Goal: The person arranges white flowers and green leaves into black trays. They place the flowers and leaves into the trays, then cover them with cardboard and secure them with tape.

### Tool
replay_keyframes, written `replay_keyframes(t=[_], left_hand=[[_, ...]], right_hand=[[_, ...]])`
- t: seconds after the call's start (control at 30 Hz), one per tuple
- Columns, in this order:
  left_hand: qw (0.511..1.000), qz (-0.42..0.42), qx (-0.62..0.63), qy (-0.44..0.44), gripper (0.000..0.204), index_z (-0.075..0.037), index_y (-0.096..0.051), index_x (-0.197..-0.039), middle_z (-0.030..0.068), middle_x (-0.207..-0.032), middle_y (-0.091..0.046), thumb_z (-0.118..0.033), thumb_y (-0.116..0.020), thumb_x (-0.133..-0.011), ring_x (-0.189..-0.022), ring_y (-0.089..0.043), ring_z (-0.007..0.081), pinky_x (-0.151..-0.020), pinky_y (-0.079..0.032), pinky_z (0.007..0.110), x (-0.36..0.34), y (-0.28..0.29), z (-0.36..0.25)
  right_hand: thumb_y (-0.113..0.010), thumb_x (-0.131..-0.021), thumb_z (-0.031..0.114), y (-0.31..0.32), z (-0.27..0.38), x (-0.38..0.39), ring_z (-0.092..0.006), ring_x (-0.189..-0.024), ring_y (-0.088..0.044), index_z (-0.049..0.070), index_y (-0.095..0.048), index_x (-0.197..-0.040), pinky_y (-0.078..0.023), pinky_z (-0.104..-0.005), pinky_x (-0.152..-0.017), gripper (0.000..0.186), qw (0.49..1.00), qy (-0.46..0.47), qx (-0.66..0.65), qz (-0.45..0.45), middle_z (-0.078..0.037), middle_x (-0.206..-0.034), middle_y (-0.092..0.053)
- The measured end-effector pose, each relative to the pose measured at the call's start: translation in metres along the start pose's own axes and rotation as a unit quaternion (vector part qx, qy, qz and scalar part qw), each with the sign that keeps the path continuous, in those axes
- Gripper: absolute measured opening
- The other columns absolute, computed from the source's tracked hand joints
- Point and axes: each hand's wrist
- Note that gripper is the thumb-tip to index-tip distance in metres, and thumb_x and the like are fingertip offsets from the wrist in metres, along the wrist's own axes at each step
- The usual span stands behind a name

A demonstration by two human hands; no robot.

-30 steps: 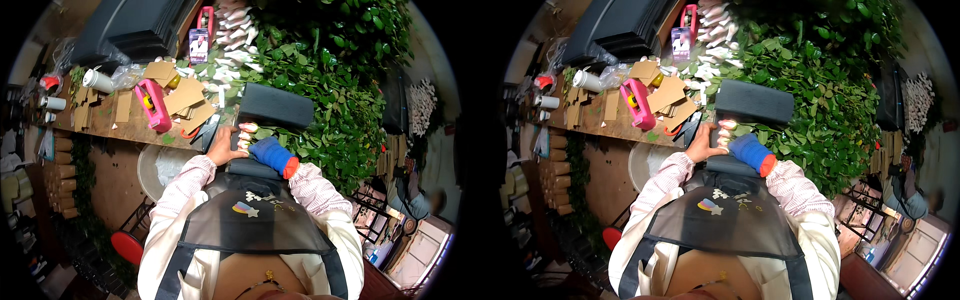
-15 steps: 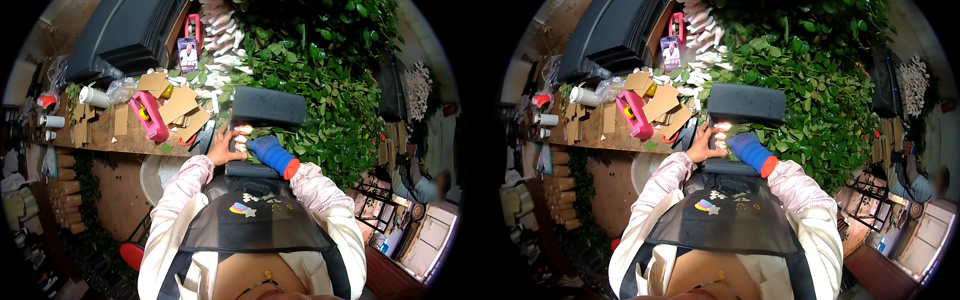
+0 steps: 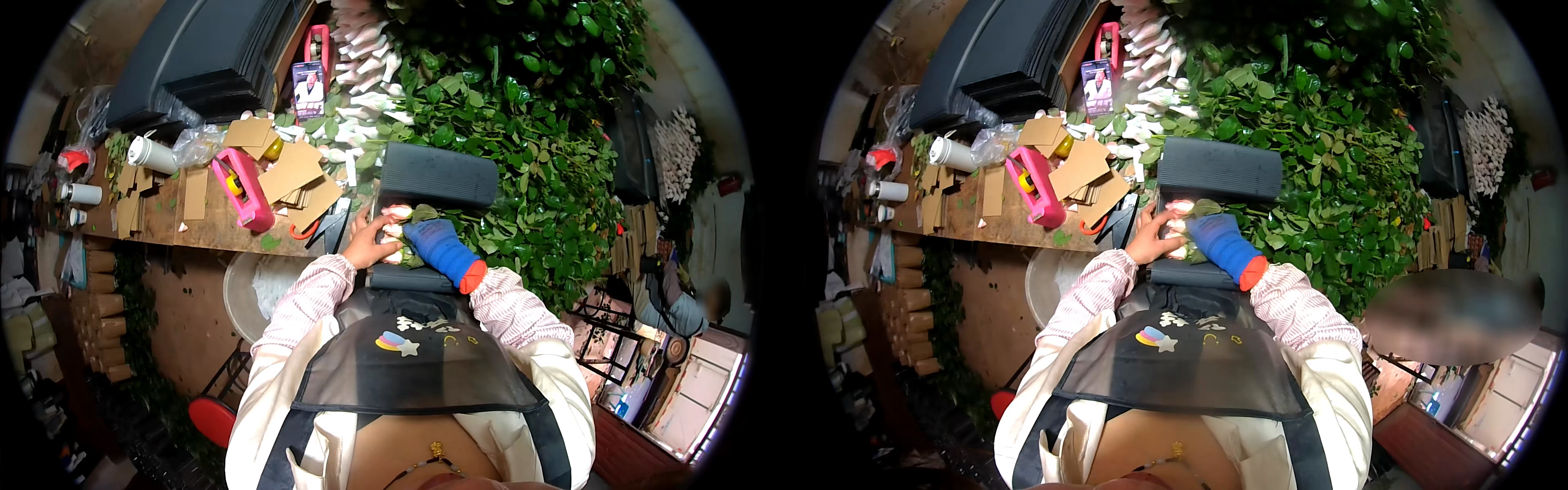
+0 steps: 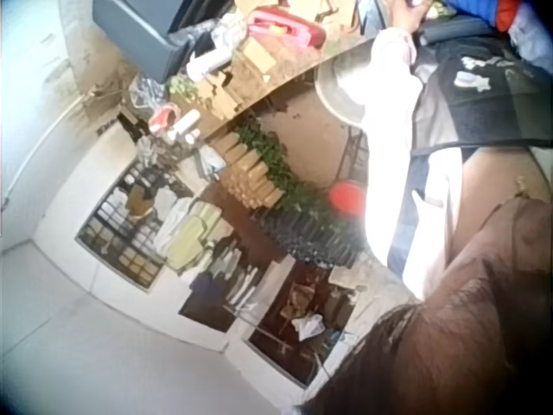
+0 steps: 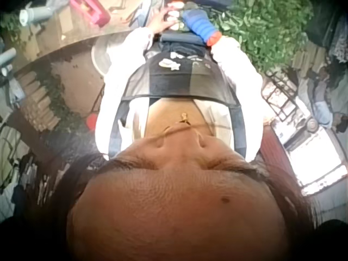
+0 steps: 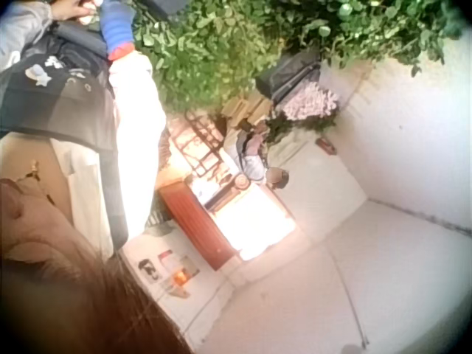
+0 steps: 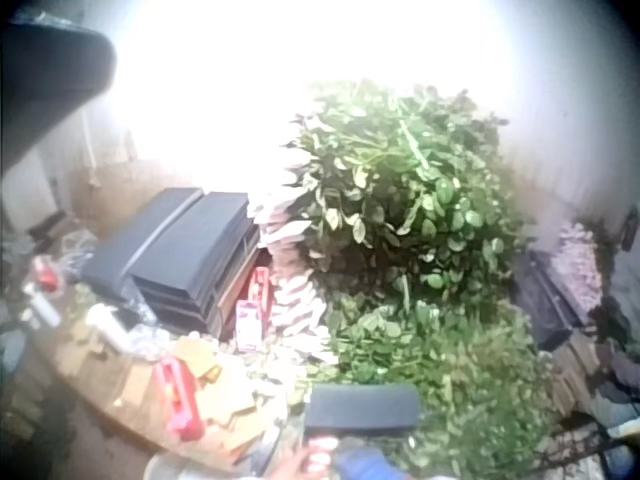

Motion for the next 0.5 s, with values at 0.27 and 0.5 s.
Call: replay_keyframes(t=[0.27, 0.5], left_hand=[[0.994, -0.108, 0.009, 0.012, 0.040, -0.016, -0.077, -0.105, 0.0268, -0.146, -0.041, -0.038, -0.086, -0.074, -0.135, -0.037, 0.0427, -0.115, -0.031, 0.048, -0.005, -0.017, -0.001], [0.995, -0.098, -0.012, 0.011, 0.044, -0.014, -0.073, -0.110, 0.0256, -0.146, -0.041, -0.036, -0.086, -0.074, -0.135, -0.038, 0.0415, -0.114, -0.032, 0.046, -0.002, -0.014, -0.006]], right_hand=[[-0.057, -0.096, 0.041, 0.018, -0.006, 0.017, -0.0356, -0.082, -0.070, 0.012, -0.050, -0.137, -0.054, -0.0492, -0.069, 0.051, 0.996, -0.081, -0.020, 0.019, -0.017, -0.091, -0.072], [-0.056, -0.094, 0.042, 0.007, -0.020, -0.017, -0.0360, -0.077, -0.070, 0.014, -0.064, -0.105, -0.054, -0.0511, -0.066, 0.031, 0.997, -0.044, -0.022, -0.059, -0.014, -0.087, -0.073]])
Point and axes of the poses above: each hand's wrist, its own x-axis away from the middle knuckle, its own y-axis out of the back of the hand, z = x × y
